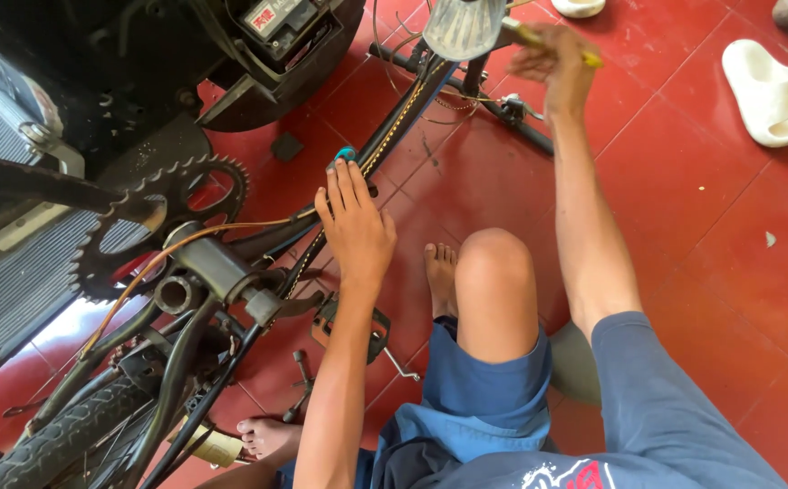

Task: Loosening bolts on a bicycle frame using a socket wrench and cleaning the chain and frame with a brush.

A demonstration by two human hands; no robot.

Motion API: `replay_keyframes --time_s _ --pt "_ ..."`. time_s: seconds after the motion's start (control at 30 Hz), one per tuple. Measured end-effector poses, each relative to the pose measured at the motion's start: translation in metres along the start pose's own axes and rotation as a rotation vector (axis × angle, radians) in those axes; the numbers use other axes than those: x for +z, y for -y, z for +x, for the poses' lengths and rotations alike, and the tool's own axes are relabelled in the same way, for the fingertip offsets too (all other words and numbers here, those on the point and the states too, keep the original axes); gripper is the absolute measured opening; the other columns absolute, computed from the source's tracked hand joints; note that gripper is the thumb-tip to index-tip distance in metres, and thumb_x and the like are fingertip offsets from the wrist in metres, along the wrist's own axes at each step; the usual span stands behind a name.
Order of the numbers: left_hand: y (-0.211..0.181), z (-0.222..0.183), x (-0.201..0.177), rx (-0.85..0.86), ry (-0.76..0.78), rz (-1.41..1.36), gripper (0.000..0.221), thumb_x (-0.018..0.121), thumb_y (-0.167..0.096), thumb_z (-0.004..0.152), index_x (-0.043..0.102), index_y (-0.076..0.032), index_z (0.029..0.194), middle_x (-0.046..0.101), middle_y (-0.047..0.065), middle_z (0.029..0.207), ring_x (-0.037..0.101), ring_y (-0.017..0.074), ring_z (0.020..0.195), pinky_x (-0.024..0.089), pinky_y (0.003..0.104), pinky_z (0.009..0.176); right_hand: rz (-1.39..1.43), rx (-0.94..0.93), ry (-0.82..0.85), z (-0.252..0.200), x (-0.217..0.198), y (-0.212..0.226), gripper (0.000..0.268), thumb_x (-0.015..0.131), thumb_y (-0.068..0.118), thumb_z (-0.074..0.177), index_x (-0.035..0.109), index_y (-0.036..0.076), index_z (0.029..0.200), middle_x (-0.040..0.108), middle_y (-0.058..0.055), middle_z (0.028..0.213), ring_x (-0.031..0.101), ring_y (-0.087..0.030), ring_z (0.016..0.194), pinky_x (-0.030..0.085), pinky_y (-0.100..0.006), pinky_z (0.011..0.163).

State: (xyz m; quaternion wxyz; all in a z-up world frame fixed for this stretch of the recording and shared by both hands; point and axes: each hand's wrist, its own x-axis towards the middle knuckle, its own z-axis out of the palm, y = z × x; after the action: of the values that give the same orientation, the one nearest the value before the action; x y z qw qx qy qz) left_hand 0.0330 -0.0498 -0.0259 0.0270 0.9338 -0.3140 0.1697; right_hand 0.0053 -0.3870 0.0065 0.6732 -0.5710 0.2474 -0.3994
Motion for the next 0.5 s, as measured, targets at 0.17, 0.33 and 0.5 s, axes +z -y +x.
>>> replay_keyframes --time_s 0.17,0.33,0.5 --pt "0.000 -0.001 0.000 -0.002 -0.001 0.008 0.087 0.071 -0.032 0.083 0.038 0.002 0.156 0.040 0.017 0.162 0.038 0.0305 0.149 0.028 0.048 0.121 -0.006 -0.067 0.002 -0.003 0.009 0.016 0.027 0.057 0.025 0.088 0.074 0.004 0.095 0.076 -0.012 0.080 0.078 -0.022 0.072 0.074 -0.043 0.077" --pt "0.001 -0.001 -0.002 0.001 0.007 0.024 0.087 0.070 -0.034 0.084 0.037 0.001 0.157 0.039 0.016 0.163 0.037 0.0295 0.150 0.028 0.047 0.122 0.000 -0.005 -0.160 0.002 0.004 0.026 0.036 0.058 0.034 0.082 0.083 0.008 0.084 0.077 -0.008 0.068 0.074 -0.018 0.055 0.063 -0.033 0.048" --pt "0.000 -0.002 0.000 -0.004 -0.018 0.015 0.087 0.071 -0.030 0.081 0.039 0.001 0.156 0.040 0.016 0.162 0.039 0.0300 0.149 0.029 0.047 0.121 0.414 0.129 -0.229 0.020 0.014 0.005 0.049 0.069 0.034 0.072 0.073 -0.005 0.101 0.079 -0.022 0.089 0.077 -0.029 0.068 0.070 -0.045 0.075"
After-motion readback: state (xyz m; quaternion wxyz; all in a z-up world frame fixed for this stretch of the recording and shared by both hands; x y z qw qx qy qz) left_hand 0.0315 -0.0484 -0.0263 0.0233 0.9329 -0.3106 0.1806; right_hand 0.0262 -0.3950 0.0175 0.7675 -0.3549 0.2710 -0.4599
